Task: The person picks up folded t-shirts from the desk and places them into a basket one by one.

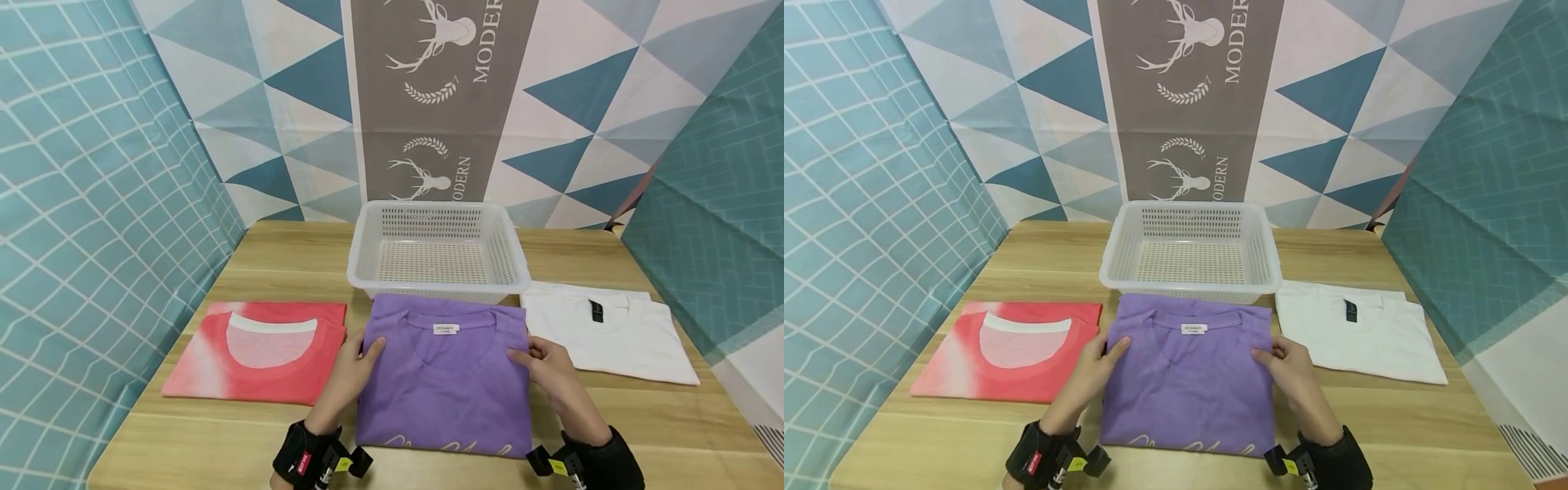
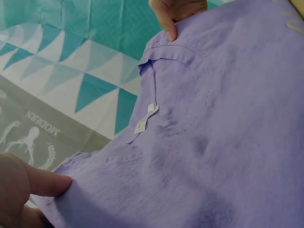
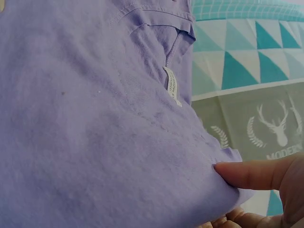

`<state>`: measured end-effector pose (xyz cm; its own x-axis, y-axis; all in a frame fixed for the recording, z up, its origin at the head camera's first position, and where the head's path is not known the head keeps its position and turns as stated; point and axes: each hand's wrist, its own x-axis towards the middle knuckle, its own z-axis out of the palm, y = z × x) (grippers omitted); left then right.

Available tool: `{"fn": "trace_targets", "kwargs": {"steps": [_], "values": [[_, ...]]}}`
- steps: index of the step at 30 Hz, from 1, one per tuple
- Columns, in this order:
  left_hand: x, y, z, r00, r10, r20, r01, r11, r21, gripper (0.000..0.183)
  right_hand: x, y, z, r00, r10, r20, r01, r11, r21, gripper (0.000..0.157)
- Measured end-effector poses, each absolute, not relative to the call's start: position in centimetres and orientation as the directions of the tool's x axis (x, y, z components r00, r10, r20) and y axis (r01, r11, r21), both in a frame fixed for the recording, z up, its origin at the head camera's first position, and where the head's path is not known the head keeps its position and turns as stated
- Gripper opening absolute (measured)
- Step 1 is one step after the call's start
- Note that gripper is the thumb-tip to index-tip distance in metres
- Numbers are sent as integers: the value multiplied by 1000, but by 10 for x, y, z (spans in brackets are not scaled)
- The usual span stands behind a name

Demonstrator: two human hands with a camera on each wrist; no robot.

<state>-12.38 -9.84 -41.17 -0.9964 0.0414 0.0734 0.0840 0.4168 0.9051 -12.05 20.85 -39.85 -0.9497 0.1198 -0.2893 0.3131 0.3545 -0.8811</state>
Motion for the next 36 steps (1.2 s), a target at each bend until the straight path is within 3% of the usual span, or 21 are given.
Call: {"fn": "trace_targets", "kwargs": {"steps": [13,25,36], "values": [[-107,-100,-390,-997,15,72,73,344,936,31,-103,210,-372,-978,106,-180,206,352,-913,33],[-115,-100,-375,-994,-6,112,104,336,936,29,-106,214,-358,-990,109,-89,124,374,-919,26],[-126,-101,-360,-981,-9,192,175,376,910,18,-117,215,-346,-995,66,-75,94,369,-925,45]]}}
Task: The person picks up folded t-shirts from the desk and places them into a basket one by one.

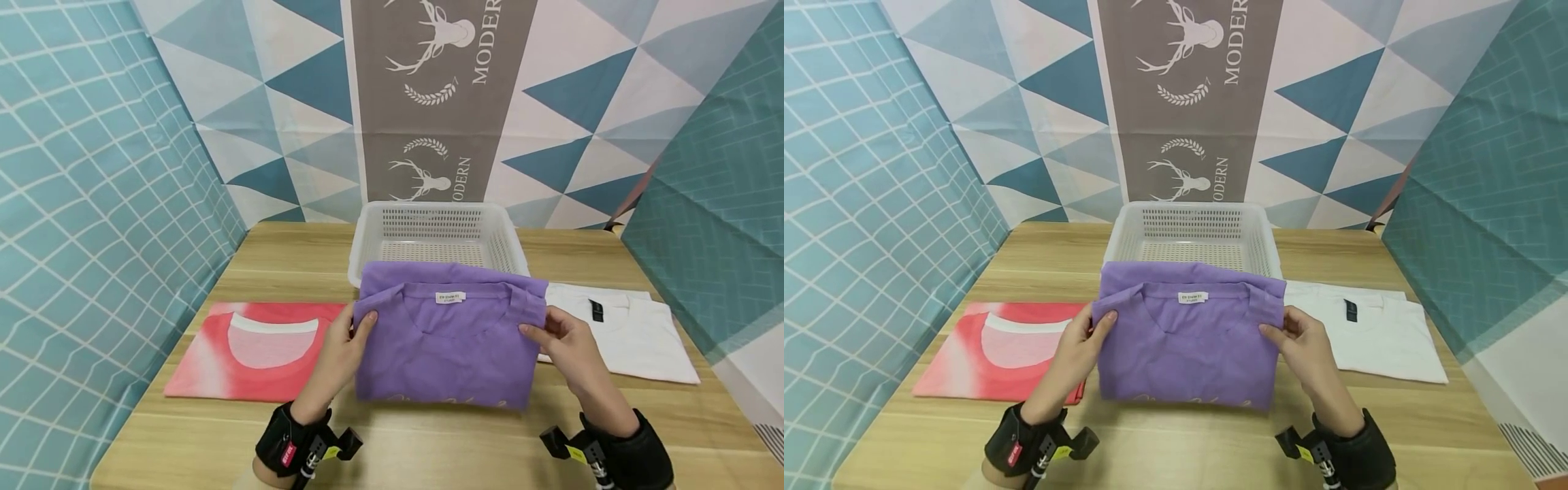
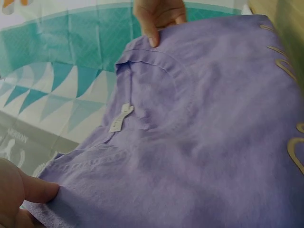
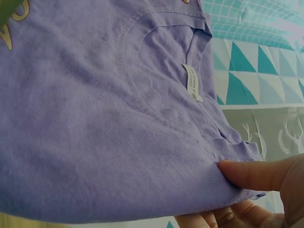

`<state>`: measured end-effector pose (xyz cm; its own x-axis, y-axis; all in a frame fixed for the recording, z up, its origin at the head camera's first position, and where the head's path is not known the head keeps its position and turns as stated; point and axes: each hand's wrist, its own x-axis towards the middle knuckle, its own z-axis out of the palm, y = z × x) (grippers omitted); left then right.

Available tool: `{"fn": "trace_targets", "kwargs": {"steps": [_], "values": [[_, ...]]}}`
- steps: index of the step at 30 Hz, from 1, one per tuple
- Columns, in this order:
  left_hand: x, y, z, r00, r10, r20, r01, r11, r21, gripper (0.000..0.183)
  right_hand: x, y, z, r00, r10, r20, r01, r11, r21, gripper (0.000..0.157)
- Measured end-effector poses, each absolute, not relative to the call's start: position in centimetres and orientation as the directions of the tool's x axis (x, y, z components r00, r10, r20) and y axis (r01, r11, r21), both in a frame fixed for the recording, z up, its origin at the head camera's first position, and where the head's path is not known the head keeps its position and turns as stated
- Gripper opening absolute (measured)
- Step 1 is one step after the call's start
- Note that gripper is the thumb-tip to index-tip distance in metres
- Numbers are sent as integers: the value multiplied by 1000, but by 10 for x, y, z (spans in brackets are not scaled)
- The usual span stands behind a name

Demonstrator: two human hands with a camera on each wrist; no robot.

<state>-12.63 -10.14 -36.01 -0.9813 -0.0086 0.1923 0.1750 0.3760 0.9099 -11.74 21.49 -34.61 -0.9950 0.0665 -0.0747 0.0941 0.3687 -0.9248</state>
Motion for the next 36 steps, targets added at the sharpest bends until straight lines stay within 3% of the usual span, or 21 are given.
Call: {"fn": "trace_targets", "kwargs": {"steps": [23,36], "values": [[-169,-105,-321,-948,18,317,293,434,852,15,-152,213,-310,-995,71,69,-35,400,-916,48],[-205,-103,-292,-908,15,419,373,483,792,20,-179,212,-277,-969,128,211,-146,395,-907,40]]}}
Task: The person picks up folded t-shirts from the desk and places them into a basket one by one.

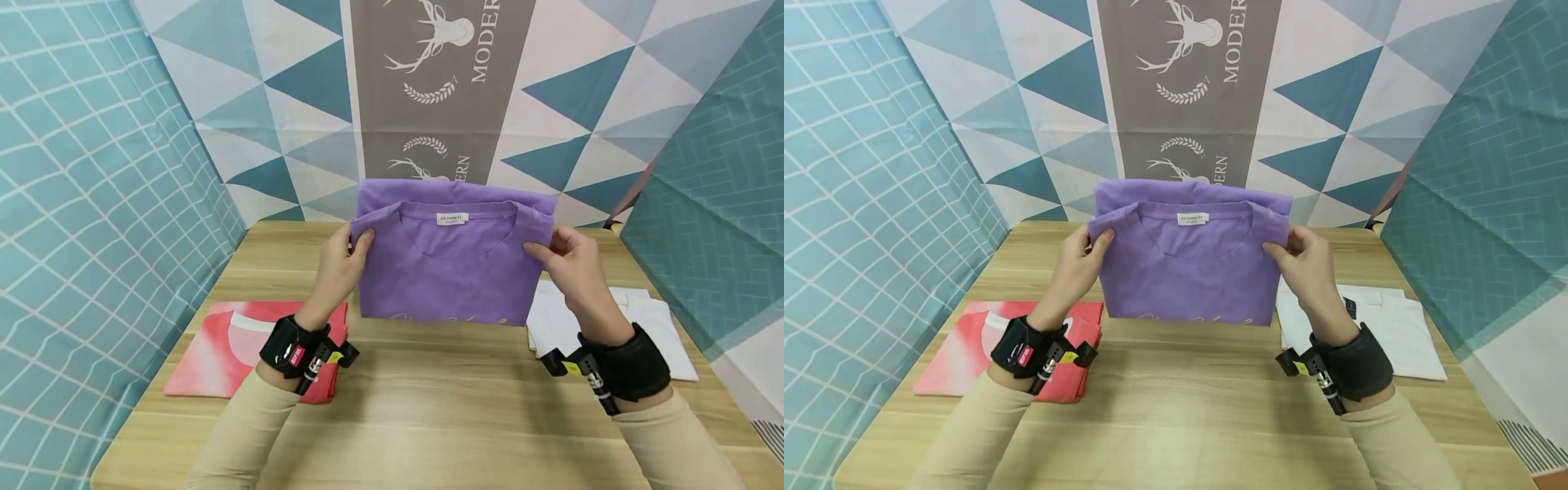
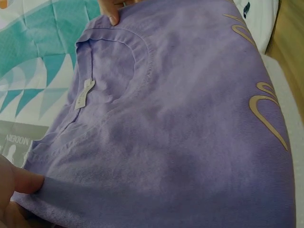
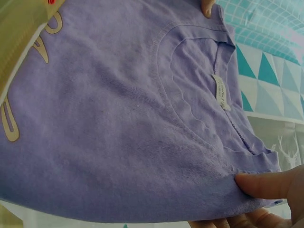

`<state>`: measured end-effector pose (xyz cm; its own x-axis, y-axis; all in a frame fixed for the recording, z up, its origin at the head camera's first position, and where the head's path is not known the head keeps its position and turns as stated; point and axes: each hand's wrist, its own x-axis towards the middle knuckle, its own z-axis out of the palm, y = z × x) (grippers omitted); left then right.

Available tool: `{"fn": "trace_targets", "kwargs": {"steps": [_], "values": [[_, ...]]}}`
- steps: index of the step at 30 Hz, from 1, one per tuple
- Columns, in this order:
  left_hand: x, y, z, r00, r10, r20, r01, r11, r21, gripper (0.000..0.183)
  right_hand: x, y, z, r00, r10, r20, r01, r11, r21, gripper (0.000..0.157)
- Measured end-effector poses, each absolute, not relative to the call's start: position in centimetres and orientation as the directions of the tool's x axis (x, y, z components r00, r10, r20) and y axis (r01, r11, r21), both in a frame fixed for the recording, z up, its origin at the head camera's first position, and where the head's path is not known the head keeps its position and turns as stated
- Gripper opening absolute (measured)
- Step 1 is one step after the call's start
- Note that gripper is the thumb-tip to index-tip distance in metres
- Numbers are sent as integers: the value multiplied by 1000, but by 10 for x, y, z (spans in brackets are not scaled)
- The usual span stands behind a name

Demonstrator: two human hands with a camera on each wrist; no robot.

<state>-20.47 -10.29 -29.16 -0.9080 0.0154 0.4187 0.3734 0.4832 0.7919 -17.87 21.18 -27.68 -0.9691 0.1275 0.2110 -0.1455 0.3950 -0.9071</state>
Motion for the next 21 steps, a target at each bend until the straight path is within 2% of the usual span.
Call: {"fn": "trace_targets", "kwargs": {"steps": [5,9,16,21], "values": [[-215,-101,-282,-899,21,438,387,512,767,21,-190,212,-268,-960,149,238,-170,366,-915,16],[-222,-98,-275,-905,30,425,381,502,776,22,-198,214,-265,-960,174,219,-147,352,-924,22],[-233,-95,-267,-897,30,441,392,514,763,22,-212,214,-258,-952,217,215,-112,407,-907,14],[-245,-94,-265,-894,4,448,384,521,762,22,-224,212,-250,-943,235,236,-115,435,-893,20]]}}
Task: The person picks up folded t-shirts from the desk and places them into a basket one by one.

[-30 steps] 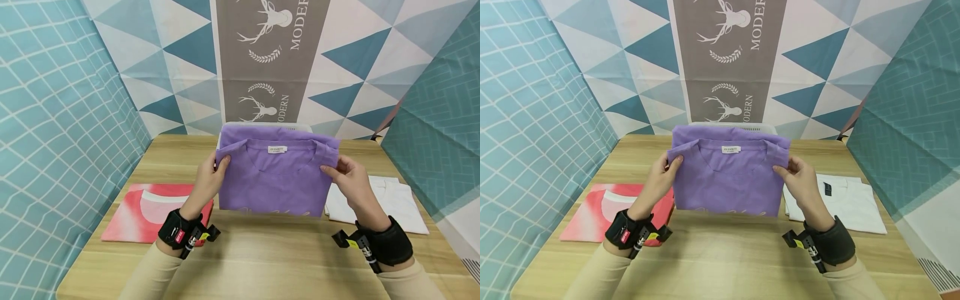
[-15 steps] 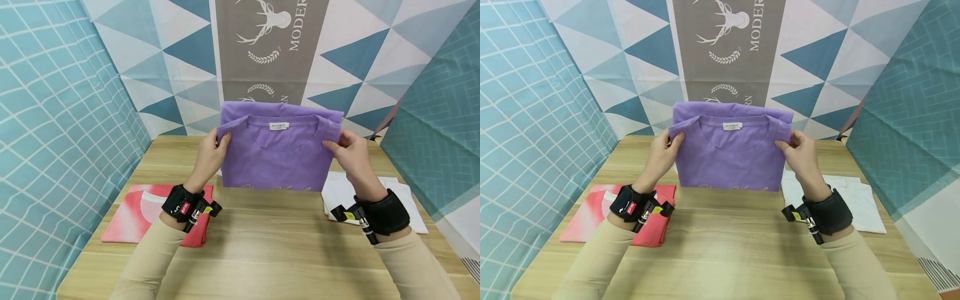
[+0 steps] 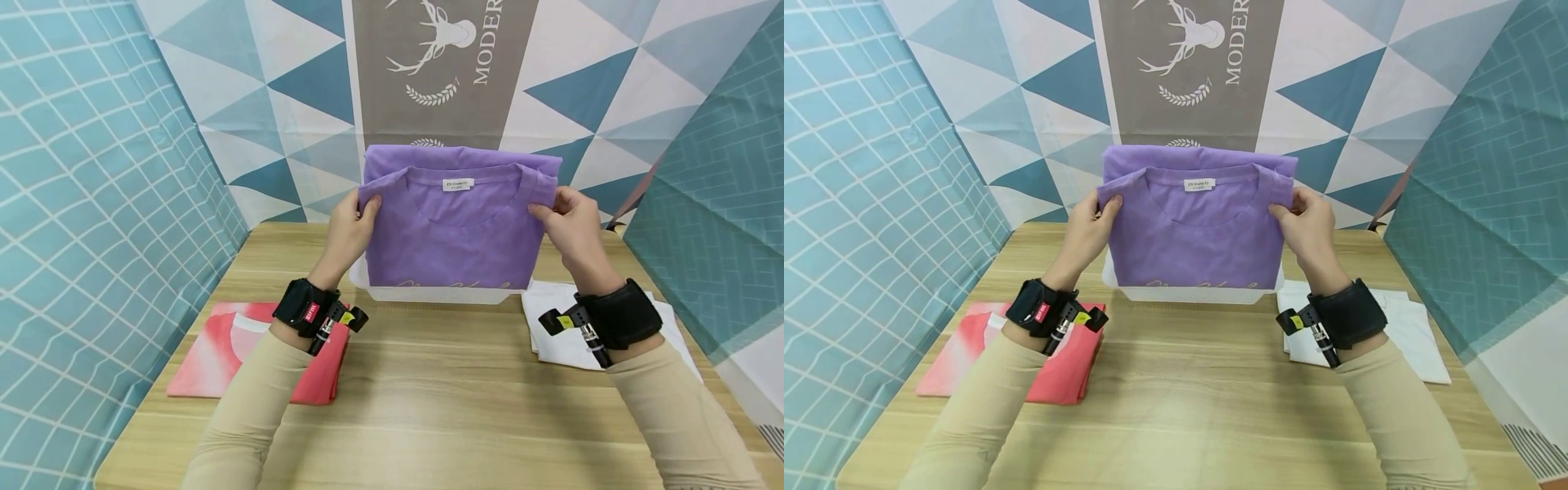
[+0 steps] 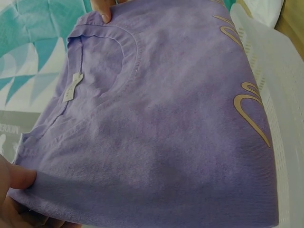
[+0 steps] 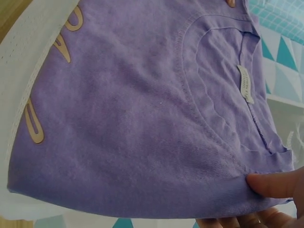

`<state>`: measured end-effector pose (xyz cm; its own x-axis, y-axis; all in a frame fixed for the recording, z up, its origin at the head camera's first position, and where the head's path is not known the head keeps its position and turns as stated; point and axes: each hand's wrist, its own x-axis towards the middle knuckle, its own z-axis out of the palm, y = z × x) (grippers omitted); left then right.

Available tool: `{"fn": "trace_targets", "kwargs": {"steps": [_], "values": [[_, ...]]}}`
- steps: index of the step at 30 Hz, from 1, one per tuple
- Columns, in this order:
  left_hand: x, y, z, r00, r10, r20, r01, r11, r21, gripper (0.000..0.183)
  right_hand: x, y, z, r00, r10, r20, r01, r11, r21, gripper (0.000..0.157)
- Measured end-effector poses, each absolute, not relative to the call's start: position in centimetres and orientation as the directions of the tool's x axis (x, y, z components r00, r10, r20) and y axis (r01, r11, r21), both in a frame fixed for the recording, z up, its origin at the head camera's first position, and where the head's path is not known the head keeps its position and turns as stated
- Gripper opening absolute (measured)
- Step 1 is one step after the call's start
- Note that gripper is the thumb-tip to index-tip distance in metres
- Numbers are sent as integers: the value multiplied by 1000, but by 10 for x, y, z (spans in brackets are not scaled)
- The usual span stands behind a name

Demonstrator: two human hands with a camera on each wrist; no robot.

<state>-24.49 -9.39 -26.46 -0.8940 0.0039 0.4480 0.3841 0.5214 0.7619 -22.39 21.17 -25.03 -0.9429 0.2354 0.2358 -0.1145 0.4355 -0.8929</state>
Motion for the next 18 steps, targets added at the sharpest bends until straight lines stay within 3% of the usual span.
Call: {"fn": "trace_targets", "kwargs": {"steps": [6,18], "values": [[-261,-93,-263,-906,-21,423,355,508,785,25,-239,204,-245,-939,282,197,-39,484,-874,35],[-294,-89,-284,-923,-26,385,326,478,816,25,-273,204,-261,-948,306,84,74,470,-880,39]]}}
